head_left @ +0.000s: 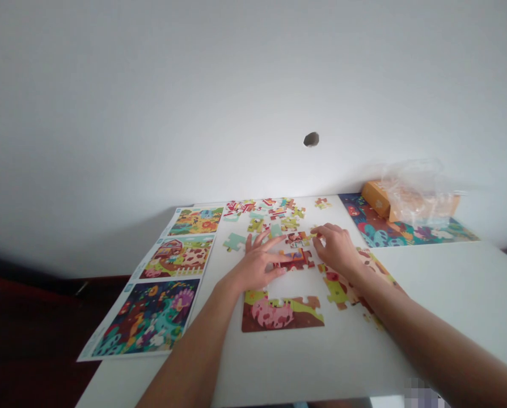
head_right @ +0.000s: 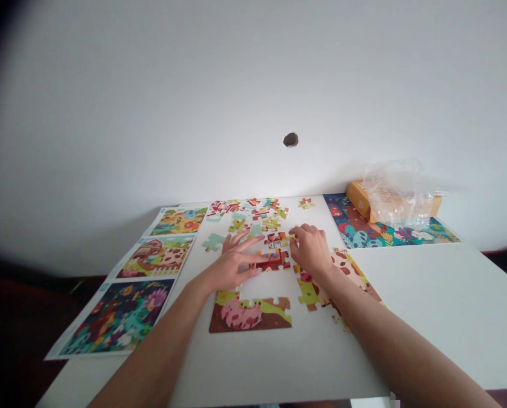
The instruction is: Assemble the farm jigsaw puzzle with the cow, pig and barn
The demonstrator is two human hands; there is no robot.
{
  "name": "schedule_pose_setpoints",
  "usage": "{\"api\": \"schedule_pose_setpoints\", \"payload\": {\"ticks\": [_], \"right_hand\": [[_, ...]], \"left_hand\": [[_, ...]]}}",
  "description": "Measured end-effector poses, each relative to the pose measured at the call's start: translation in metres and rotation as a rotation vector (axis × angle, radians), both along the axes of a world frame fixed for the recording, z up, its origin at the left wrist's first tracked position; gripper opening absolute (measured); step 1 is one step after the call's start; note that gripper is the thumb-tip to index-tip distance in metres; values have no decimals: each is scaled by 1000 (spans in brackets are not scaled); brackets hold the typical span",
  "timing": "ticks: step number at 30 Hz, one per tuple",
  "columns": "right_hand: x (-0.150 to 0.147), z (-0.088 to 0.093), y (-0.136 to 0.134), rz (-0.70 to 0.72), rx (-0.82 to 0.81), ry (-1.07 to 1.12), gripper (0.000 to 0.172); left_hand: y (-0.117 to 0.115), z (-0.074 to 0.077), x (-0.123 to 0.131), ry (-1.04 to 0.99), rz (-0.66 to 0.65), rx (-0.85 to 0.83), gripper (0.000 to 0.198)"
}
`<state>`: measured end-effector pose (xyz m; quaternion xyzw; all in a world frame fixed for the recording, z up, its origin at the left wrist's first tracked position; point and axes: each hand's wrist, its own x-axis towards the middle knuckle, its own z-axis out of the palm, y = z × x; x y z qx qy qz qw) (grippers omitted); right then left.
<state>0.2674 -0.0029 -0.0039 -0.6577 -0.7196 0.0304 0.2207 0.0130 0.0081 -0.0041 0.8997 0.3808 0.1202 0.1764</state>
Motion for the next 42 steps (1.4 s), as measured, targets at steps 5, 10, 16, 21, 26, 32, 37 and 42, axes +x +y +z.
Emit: {"api": "schedule_pose_setpoints", "payload": {"ticks": [5,10,16,21,26,32,37,42], "right_hand": [[-29,28,35,70,-231,-106,26],[-93,49,115,299,-225,-74,30],[-182,32,177,372,-242,-57,37],[-223,15,196,297,-270,-47,42],[-229,11,211,256,-336,-29,48],[-223,14,218,155,-434,31,45],[-220,17,210,61,-454,147,50],[-211,30,203,60,-358,346,33]], "left_hand": [[-2,2,3,-26,-59,-51,37],[-4,1,5,-100,-66,-73,36],[-5,4,6,-150,-109,-61,30],[-4,-2,7,-107,-47,-2,11],[-4,-2,8,-126,-81,-65,12],[-5,4,10,-174,-109,-134,16],[-5,4,8,-159,-128,-121,18],[-5,2,7,-178,-144,-125,21]]}}
